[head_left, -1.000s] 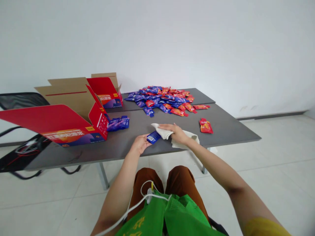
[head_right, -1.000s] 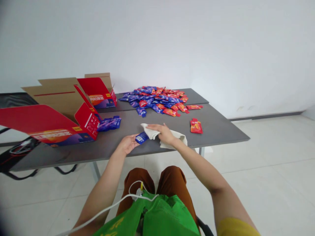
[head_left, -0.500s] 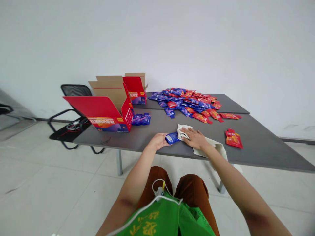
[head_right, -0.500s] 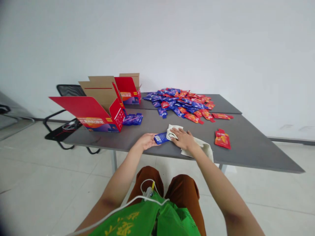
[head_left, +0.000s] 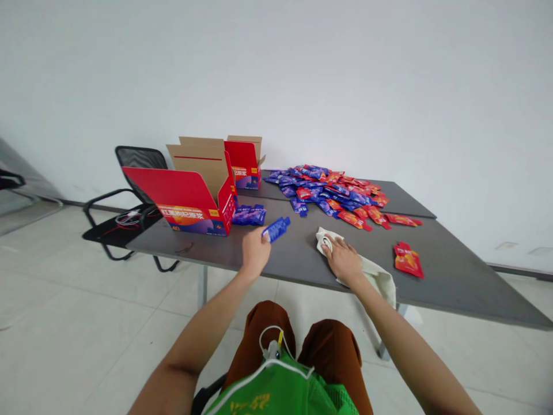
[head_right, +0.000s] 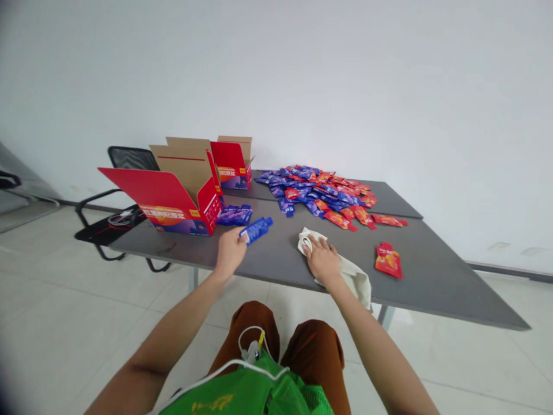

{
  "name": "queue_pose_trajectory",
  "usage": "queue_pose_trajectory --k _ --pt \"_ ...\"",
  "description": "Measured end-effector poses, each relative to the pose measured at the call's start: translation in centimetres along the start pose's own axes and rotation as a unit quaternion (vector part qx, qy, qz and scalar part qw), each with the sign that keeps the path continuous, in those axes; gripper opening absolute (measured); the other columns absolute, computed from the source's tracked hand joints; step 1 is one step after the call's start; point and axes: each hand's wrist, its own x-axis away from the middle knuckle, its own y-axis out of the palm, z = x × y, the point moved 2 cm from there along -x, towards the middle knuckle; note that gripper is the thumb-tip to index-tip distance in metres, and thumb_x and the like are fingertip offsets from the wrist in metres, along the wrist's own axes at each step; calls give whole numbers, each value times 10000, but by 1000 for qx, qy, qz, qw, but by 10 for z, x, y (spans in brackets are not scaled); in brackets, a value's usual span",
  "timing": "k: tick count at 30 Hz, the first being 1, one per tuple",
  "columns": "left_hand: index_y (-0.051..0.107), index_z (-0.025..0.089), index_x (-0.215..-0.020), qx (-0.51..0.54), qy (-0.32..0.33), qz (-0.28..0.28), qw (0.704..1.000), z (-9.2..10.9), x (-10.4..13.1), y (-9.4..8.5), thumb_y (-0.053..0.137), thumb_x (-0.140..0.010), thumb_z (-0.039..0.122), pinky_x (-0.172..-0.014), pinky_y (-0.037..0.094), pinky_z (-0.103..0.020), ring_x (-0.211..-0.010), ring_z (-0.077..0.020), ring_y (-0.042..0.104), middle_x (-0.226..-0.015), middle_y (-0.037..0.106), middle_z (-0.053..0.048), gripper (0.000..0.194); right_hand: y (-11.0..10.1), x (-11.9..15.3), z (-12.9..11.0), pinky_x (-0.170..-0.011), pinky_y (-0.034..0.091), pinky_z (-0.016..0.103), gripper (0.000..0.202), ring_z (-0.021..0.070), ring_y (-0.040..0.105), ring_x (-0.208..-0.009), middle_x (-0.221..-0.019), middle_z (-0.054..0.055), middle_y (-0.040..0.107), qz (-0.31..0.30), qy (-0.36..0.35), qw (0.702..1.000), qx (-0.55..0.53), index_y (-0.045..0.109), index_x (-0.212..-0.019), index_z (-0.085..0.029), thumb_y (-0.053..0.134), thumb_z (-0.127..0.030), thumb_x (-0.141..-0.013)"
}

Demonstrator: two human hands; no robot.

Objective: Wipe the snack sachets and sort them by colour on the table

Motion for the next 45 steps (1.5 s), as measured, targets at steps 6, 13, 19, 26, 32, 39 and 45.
queue_pose_trajectory --k 6,13,19,26,32,39,45 --pt "563 142 -1305 -333 203 116 914 -8 -89 -28 367 -895 92 -1074 346 -325 -1281 -208 474 -1369 526 -116 457 -4 2 -3 -1038 322 466 577 266 361 -1337 -1425 85 468 -3 1 1000 13 415 -1424 -209 167 -492 -987" --pt "548 -12 -1270 -528 134 19 838 -65 -118 -6 282 -887 38 -982 414 -479 -1244 -318 488 -1281 543 -278 468 -2 1 -1 -1055 299 454 565 261 365 -1336 -1453 69 432 -11 12 1000 25 397 -1439 -239 193 -507 -985" --pt "451 -35 -1350 -554 132 -5 822 -70 -104 -1 246 -875 38 -1052 304 -555 -1326 -334 388 -1384 430 -298 522 -2 1 -3 -1066 281 467 539 266 337 -1347 -1480 37 392 -2 -3 1000 24 399 -1436 -255 208 -483 -986" --pt "657 66 -1131 -484 178 -28 856 -20 -116 30 375 -848 159 -954 442 -409 -1137 -293 574 -1164 635 -215 410 0 1 -2 -1070 275 482 518 273 352 -1338 -1474 19 401 5 -2 1000 4 413 -1426 -273 241 -482 -985" --pt "660 82 -1138 -432 234 -147 858 6 -166 118 414 -812 154 -982 432 -388 -1098 -261 604 -1083 673 -186 415 -5 2 -2 -1073 291 448 509 260 360 -1337 -1474 -5 403 7 -9 1000 -14 417 -1423 -293 245 -484 -984" --pt "333 165 -1455 -385 322 -327 801 -30 -188 161 363 -695 -20 -1132 235 -426 -1426 -208 209 -1545 261 -67 783 -8 3 -1 -1077 284 443 509 255 347 -1346 -1484 -6 388 0 -7 1000 -20 399 -1431 -311 253 -486 -976" --pt "525 242 -1331 -387 324 -354 788 -24 -140 125 415 -728 12 -1057 339 -363 -1263 -196 465 -1393 505 -69 655 -7 1 -1 -1076 281 450 502 258 340 -1349 -1492 1 376 -7 -1 1000 -21 391 -1434 -325 265 -485 -975"
